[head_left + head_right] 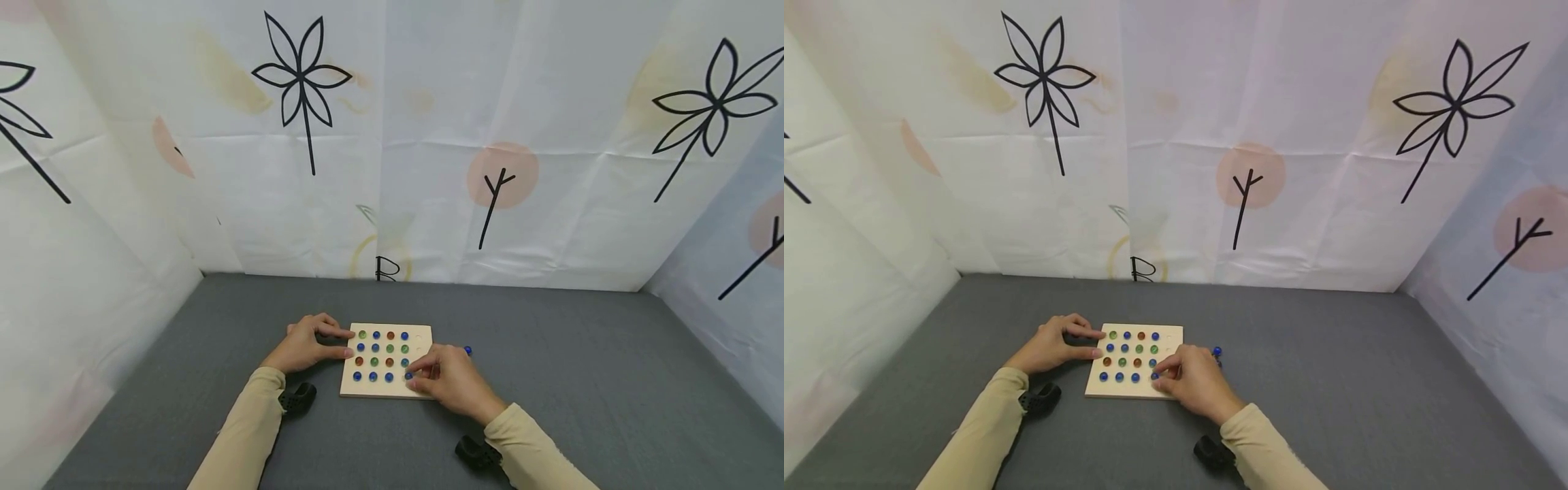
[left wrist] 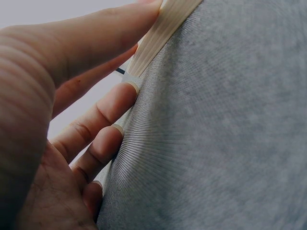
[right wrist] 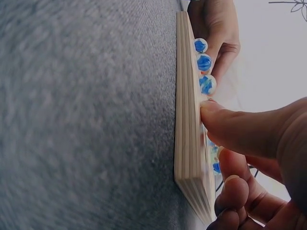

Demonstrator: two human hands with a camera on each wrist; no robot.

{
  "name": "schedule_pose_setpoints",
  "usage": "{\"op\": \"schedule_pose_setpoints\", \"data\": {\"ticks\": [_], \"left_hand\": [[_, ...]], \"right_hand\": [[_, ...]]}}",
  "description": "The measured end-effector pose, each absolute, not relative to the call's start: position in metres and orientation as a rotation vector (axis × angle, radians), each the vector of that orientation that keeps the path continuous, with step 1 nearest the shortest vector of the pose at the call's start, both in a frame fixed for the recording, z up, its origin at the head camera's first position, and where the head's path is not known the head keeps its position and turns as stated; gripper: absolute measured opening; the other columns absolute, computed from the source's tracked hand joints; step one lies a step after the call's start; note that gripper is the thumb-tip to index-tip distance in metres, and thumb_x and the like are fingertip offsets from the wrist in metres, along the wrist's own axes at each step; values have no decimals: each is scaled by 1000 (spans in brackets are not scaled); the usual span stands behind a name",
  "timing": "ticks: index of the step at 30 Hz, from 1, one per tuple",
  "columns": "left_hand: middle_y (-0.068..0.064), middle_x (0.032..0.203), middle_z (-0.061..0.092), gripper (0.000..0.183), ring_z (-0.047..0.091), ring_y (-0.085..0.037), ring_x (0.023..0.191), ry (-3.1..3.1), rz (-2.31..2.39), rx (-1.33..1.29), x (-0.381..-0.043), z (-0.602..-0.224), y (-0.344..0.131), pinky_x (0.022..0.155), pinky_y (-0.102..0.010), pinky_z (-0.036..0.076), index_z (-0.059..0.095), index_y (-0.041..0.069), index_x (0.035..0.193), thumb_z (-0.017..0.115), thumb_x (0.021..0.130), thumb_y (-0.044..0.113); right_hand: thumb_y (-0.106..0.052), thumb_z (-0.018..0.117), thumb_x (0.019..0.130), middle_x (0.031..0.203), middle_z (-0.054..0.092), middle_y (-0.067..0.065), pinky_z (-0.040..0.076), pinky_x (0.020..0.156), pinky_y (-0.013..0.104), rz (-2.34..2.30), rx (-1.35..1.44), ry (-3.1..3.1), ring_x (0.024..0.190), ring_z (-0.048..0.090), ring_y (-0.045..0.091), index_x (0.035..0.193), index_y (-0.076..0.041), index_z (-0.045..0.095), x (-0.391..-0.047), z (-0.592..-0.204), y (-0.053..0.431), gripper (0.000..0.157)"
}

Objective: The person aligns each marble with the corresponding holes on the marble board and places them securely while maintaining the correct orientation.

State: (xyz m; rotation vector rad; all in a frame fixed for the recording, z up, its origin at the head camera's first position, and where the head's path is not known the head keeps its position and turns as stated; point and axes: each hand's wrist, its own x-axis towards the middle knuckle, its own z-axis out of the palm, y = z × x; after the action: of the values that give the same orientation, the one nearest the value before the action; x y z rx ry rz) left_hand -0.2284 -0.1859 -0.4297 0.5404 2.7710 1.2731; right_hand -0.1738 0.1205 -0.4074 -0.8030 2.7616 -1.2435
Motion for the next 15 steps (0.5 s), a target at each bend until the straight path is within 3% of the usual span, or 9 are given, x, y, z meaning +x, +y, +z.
{"op": "schedule_pose_setpoints", "data": {"ticks": [15], "left_hand": [[0, 107, 65, 36, 55, -27, 106, 2773, 1275, 556, -229, -429, -186, 94, -58, 17, 82, 20, 111, 89, 79, 35]], "right_hand": [[-13, 85, 85, 74, 57, -8, 43, 54, 25, -1234, -807, 2762, 61, 50, 5, 96, -9, 83, -172, -408, 117, 12]]}}
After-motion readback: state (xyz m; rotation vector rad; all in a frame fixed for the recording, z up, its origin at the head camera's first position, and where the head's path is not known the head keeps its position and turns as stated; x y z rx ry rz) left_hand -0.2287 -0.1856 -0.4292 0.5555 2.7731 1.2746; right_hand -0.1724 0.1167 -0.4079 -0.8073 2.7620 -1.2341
